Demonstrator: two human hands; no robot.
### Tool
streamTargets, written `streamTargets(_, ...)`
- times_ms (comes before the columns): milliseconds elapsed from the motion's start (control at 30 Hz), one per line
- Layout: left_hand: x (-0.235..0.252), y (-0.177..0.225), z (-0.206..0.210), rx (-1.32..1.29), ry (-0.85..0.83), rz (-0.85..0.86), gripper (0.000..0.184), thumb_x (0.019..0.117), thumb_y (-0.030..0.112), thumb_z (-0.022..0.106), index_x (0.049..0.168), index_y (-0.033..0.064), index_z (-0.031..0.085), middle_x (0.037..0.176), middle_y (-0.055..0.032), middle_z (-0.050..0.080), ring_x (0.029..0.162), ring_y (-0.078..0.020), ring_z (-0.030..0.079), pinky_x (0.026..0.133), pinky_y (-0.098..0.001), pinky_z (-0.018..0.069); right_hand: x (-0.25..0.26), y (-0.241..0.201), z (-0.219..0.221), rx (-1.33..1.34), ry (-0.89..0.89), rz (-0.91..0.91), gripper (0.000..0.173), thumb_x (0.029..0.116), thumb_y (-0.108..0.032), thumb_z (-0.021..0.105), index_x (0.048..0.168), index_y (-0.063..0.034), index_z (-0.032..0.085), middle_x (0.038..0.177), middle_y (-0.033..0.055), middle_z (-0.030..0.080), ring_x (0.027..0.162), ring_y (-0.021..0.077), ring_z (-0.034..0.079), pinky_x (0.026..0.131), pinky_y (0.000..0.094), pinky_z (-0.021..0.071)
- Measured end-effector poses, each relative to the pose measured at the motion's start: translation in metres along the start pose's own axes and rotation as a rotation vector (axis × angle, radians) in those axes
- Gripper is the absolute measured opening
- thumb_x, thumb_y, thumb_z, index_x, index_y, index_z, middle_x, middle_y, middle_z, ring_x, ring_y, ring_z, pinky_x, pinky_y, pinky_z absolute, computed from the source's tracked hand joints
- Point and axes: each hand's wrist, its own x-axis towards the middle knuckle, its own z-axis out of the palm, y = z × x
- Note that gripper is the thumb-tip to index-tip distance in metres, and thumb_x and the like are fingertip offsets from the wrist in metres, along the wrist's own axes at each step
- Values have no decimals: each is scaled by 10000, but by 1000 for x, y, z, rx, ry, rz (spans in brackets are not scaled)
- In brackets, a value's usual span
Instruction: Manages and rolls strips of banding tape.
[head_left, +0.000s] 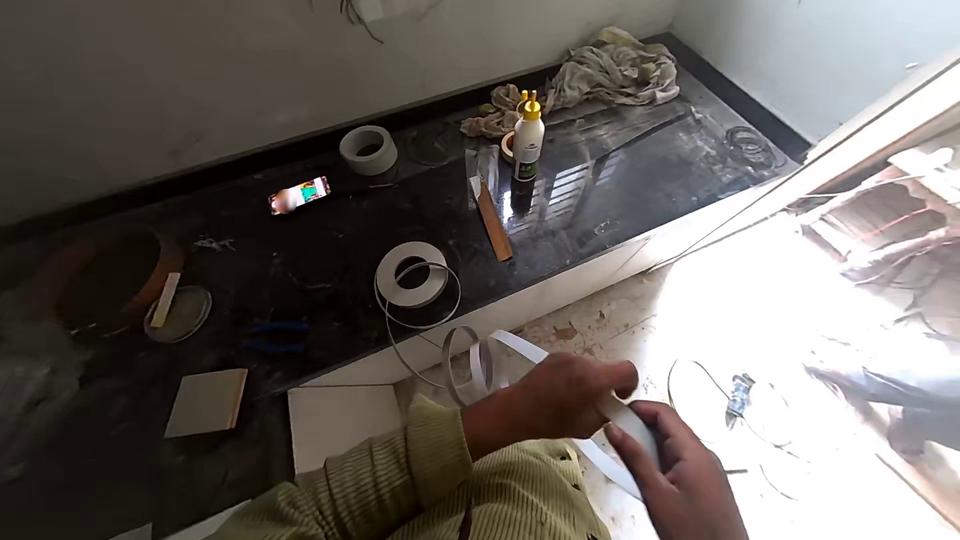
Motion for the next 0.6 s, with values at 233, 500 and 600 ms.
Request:
streamTargets(233,-5,-17,-10,127,181,-100,123,841,128,770,858,51,676,666,-43,627,592,-170,633,524,-376,529,-12,19,-37,-46,-89,8,481,892,-267,776,1242,12,600,990,66,706,889,149,693,799,403,600)
streamTargets(500,0,-32,-9,-104,223,-117,111,884,99,745,878,21,666,661,-37,592,552,-115,549,503,-295,476,-19,39,-52,247,216,-87,160,838,-116,801,923,-201,695,855,-154,712,787,-25,670,735,215,593)
streamTargets(600,-1,-13,0,122,184,-56,80,859,91,737,869,36,679,673,-50,630,597,-176,637,532,-370,532,-14,28,-46,-78,-51,-13,403,859,-263,825,1102,30,691,975,124,732,887,202,714,825,442,606)
